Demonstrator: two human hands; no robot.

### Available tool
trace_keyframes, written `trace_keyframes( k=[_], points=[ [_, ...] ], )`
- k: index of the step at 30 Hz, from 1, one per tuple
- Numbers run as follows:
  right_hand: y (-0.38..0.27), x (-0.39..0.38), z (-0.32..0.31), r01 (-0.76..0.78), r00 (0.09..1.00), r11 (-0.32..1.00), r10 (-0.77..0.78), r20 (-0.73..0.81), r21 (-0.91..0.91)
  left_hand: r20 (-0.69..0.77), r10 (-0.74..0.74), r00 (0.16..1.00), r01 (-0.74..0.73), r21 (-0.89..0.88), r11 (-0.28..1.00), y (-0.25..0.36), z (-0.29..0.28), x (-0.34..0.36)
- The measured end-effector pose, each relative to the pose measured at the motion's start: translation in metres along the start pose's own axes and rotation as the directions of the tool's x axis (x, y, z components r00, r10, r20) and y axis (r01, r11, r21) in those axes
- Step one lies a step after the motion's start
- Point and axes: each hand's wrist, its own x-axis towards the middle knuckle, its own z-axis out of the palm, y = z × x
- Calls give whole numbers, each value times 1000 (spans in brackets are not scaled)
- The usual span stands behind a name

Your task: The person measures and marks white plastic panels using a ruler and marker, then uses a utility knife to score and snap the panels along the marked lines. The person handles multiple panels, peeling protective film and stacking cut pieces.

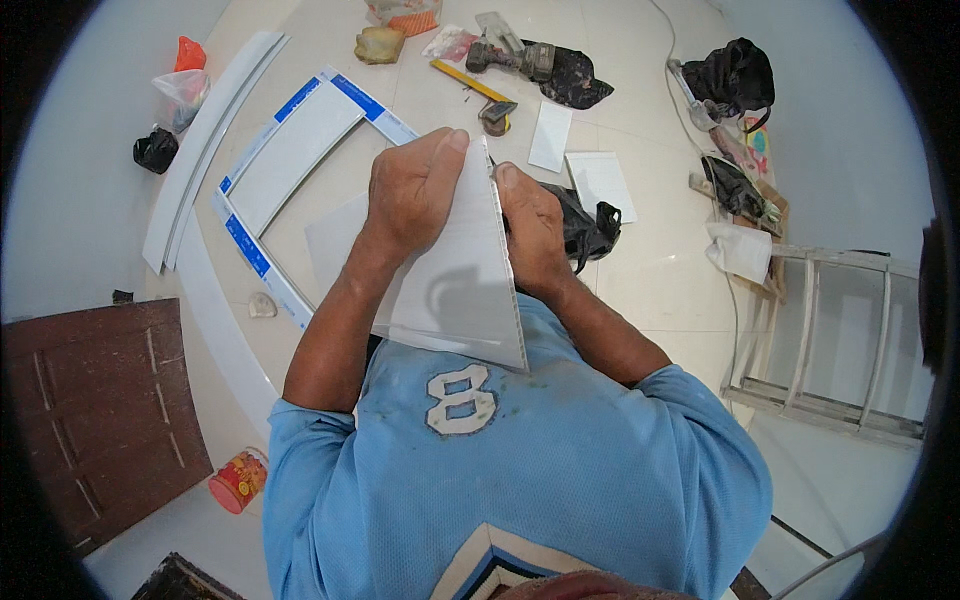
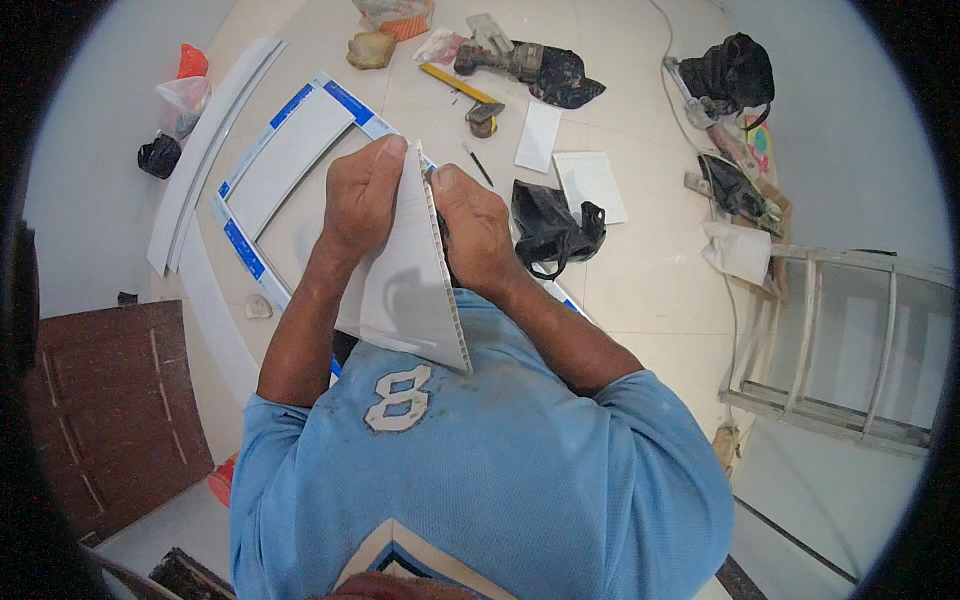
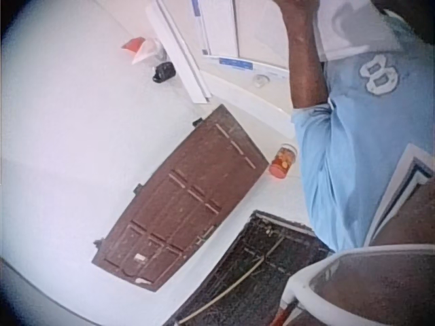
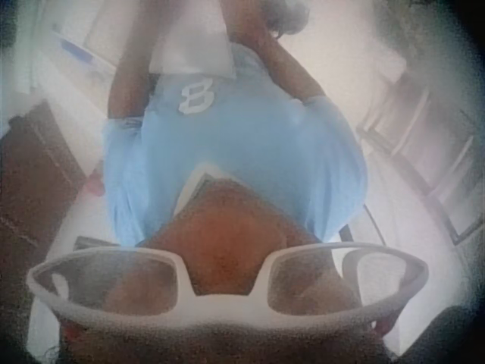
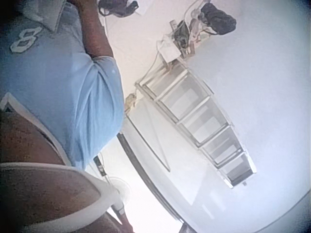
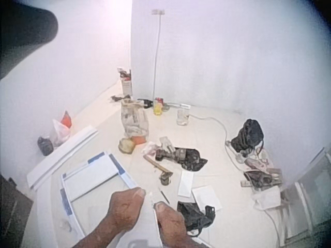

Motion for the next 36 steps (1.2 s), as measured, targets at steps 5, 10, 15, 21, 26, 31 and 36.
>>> trace_keyframes(
  k=[5, 10, 15, 21, 26, 31, 36],
  points=[
    [8, -11, 3, 341, 939, 889, -338, 66, -307, -32, -76, 997, 76, -17, 997, -5, -7, -2],
    [1, -1, 5, 28, 999, 992, -33, -38, -122, 0, -67, 998, 67, -96, 993, -4, 2, -6],
    [-9, -4, 15, -207, 978, 941, 210, 18, 267, -2, -73, 997, 72, -62, 995, -3, -5, -7],
    [-1, -13, 9, 376, 920, 814, -386, 71, -442, -3, -42, 999, 42, -59, 997, -2, -5, -8],
    [6, -24, 5, 89, 994, 994, -86, 65, -58, 3, -53, 999, 53, -92, 994, -1, -5, -8],
    [16, -28, 5, 364, 931, 889, -346, 115, -279, -33, -27, 999, 27, -23, 999, -2, -8, -6],
    [10, -38, 0, 347, 932, 903, -301, 202, -255, -34, 0, 999, 0, 3, 1000, -3, -14, -3]
  ],
)
